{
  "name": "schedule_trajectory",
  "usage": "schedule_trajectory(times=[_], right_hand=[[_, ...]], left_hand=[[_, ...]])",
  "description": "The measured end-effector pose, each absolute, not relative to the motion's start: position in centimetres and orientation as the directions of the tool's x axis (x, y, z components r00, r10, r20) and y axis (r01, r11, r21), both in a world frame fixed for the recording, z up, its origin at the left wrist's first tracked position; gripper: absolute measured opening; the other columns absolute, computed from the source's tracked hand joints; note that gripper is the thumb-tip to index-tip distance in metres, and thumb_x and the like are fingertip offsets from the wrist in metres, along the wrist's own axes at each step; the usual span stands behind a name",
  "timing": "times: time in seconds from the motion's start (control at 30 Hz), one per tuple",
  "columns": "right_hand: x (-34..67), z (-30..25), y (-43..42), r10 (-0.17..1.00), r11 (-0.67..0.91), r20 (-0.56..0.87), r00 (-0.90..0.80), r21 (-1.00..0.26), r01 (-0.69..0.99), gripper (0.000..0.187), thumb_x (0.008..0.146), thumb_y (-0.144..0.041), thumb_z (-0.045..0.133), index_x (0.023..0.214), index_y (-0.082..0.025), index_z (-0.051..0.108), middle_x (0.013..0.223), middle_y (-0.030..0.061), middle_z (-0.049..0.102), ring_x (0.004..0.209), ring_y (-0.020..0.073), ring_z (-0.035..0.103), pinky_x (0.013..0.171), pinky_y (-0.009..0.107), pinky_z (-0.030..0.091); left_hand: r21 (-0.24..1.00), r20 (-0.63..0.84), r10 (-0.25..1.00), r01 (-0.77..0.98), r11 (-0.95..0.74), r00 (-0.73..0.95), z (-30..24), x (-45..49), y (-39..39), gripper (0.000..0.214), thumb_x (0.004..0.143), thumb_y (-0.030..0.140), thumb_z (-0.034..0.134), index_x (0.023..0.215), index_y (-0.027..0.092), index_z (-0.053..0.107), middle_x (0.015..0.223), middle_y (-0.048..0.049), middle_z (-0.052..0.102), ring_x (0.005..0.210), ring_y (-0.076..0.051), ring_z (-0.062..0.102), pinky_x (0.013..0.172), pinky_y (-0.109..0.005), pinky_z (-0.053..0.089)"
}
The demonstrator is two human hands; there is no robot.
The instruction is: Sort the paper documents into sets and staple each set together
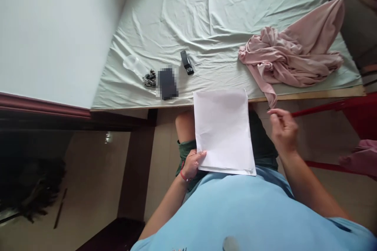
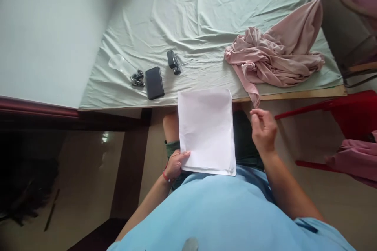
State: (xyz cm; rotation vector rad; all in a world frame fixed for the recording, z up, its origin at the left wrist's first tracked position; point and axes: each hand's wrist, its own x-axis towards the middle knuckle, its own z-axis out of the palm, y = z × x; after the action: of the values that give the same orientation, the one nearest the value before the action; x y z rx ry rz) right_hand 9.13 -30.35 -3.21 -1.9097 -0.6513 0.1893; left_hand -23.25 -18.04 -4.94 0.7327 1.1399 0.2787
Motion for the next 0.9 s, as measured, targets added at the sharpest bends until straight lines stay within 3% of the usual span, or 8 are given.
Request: schedule_trajectory(times=[0.1,0.23,0.43,0.6,0.77,0.9], right_hand=[[6.2,-5.3,-31.7,0.674,-0.268,-0.222,0.705,-0.962,-0.047,0.057,0.091,-0.077,0.054,0.114,-0.027,0.069,0.101,0.0103,0.078,0.095,0.0284,0.076,0.084,0.047,0.064],[5.4,-6.6,-31.5,0.748,-0.322,-0.421,0.513,-0.906,-0.274,0.063,0.077,-0.082,0.07,0.1,-0.024,0.074,0.094,0.0106,0.079,0.083,0.0284,0.077,0.075,0.044,0.065],[4.8,-6.9,-28.5,0.753,-0.27,-0.421,0.505,-0.899,-0.345,0.058,0.068,-0.068,0.086,0.104,-0.024,0.075,0.1,0.0051,0.081,0.091,0.0283,0.077,0.084,0.042,0.064],[4.9,-6.6,-27.4,0.804,-0.264,-0.383,0.455,-0.915,-0.305,0.054,0.069,-0.064,0.087,0.104,-0.024,0.075,0.104,0.0035,0.08,0.096,0.0276,0.076,0.089,0.041,0.062],[4.8,-6.8,-27.6,0.818,-0.278,-0.374,0.437,-0.922,-0.269,0.051,0.072,-0.057,0.086,0.109,-0.025,0.074,0.11,0.0029,0.079,0.104,0.0259,0.073,0.09,0.038,0.06],[4.4,-7.9,-27.4,0.748,-0.259,-0.362,0.557,-0.931,-0.257,0.051,0.07,-0.054,0.086,0.108,-0.024,0.07,0.109,0.0027,0.079,0.098,0.0217,0.072,0.088,0.035,0.059]], left_hand=[[0.668,-0.697,0.56,0.123,0.734,0.448,-6.3,-23.6,-18.8,0.055,0.056,0.048,0.096,0.09,0.008,0.082,0.082,-0.013,0.081,0.071,-0.023,0.073,0.07,-0.032,0.055],[0.68,-0.669,0.554,0.106,0.726,0.495,-7.8,-23.1,-20.0,0.06,0.056,0.053,0.097,0.092,0.008,0.082,0.085,-0.0143,0.081,0.076,-0.025,0.073,0.075,-0.033,0.055],[0.697,-0.631,0.535,0.106,0.71,0.562,-9.4,-21.8,-18.9,0.058,0.056,0.051,0.099,0.089,0.007,0.082,0.087,-0.0131,0.081,0.075,-0.022,0.071,0.074,-0.031,0.052],[0.695,-0.578,0.568,-0.012,0.719,0.585,-10.1,-21.3,-17.3,0.063,0.061,0.057,0.095,0.105,0.014,0.08,0.111,-0.0134,0.082,0.097,-0.026,0.075,0.091,-0.036,0.055],[0.665,-0.629,0.552,0.009,0.747,0.548,-11.2,-20.9,-17.3,0.062,0.055,0.055,0.099,0.093,0.011,0.079,0.086,-0.0122,0.081,0.08,-0.025,0.075,0.082,-0.037,0.055],[0.681,-0.626,0.595,-0.017,0.732,0.504,-11.7,-20.6,-17.4,0.061,0.05,0.05,0.102,0.092,0.013,0.08,0.088,-0.0078,0.082,0.075,-0.019,0.072,0.079,-0.033,0.055]])
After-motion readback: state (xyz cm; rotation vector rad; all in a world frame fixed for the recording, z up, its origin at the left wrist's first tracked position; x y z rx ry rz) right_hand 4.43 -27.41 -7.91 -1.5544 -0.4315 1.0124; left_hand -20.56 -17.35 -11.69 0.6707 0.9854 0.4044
